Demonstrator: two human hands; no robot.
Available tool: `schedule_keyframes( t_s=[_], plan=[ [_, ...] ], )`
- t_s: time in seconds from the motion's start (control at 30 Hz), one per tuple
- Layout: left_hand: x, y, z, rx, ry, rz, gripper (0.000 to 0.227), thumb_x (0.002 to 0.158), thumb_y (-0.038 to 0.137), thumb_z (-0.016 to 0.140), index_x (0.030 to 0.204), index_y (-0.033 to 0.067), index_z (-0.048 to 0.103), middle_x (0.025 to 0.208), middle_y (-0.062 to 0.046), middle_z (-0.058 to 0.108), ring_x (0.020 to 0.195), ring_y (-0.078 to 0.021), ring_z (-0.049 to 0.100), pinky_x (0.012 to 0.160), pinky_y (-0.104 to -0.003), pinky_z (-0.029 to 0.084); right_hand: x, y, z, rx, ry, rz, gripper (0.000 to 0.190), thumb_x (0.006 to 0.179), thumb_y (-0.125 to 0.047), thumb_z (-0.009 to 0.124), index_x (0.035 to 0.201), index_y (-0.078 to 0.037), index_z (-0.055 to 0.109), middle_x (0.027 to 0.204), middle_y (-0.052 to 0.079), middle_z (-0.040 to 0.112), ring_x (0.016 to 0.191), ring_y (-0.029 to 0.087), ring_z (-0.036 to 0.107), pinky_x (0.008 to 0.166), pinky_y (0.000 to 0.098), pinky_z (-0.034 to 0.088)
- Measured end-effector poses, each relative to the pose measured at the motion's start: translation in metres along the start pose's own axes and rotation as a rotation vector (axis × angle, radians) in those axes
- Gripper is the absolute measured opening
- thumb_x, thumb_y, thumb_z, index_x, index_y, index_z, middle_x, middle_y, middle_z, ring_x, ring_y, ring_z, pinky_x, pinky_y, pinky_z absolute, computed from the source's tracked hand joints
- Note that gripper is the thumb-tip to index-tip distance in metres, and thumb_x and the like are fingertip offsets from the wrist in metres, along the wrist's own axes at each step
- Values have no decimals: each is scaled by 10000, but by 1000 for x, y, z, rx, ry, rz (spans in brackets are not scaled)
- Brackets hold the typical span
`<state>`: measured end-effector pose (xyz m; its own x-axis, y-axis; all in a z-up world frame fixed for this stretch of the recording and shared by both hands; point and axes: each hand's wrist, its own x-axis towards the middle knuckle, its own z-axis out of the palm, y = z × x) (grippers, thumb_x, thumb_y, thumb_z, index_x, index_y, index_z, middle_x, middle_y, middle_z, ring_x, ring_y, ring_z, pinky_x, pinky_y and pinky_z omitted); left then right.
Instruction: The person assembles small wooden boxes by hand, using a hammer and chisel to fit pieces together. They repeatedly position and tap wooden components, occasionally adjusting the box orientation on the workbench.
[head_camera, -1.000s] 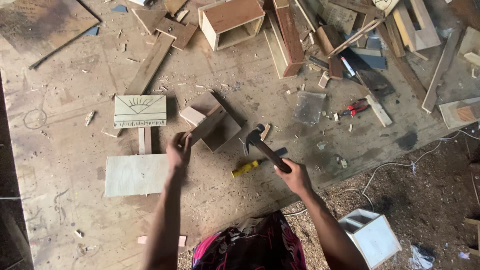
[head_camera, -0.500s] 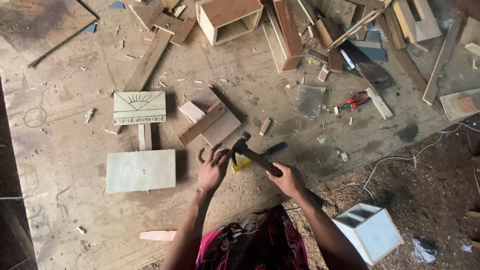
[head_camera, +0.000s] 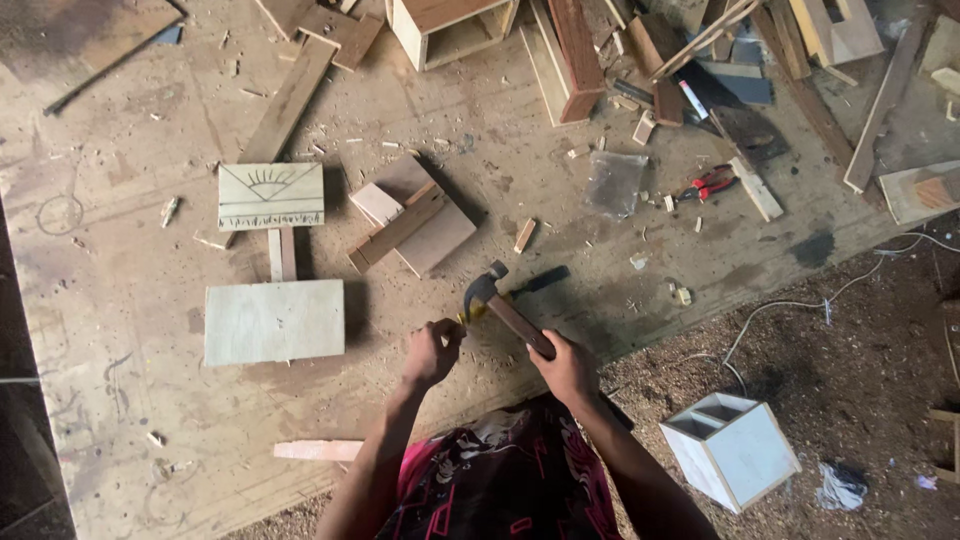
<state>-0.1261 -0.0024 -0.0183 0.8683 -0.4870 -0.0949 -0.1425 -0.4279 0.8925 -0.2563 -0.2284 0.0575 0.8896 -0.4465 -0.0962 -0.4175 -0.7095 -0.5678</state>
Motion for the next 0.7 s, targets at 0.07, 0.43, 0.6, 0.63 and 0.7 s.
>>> schedule_keyframes(
  t_s=[0.07, 0.43, 0.6, 0.63, 0.7],
  plan=[
    [-6, -10, 6, 59, -18, -203, 273, 1002, 283, 614, 908, 57, 735, 771, -144, 725, 687, -333, 713, 662, -423, 548, -3, -2, 6, 83, -69, 100, 315, 893, -353, 757, 1037, -76, 715, 790, 140, 755, 719, 285, 763, 616, 413, 564],
    [-21, -87, 6, -67, 277, -174, 258, 930, 266, 679, 990, 19, 717, 829, -147, 752, 729, -219, 737, 657, -373, 572, -1, 27, 54, 13, -222, 175, 413, 930, -422, 693, 1152, -76, 661, 883, 192, 757, 828, 384, 751, 705, 487, 575],
    [-8, -79, 1, -259, 276, -483, 407, 1059, 347, 607, 913, -15, 719, 722, -108, 716, 624, -130, 619, 589, -320, 503, 10, 38, 66, 40, -209, 86, 436, 922, -406, 698, 1187, -66, 631, 872, 194, 747, 797, 391, 735, 669, 483, 559],
    [-8, -76, -2, -267, 300, -533, 454, 1080, 367, 608, 885, -30, 712, 706, -94, 681, 614, -126, 576, 576, -322, 469, 10, 40, 69, 19, -207, 77, 428, 932, -407, 703, 1179, -65, 634, 853, 193, 742, 780, 389, 728, 654, 478, 551],
    [-10, -68, -7, -283, 344, -646, 557, 1123, 405, 608, 828, -59, 700, 676, -68, 612, 594, -118, 490, 551, -328, 402, 6, 42, 76, 82, -240, 127, 416, 946, -398, 691, 1182, -63, 620, 817, 186, 715, 724, 375, 709, 609, 472, 532]
  ],
)
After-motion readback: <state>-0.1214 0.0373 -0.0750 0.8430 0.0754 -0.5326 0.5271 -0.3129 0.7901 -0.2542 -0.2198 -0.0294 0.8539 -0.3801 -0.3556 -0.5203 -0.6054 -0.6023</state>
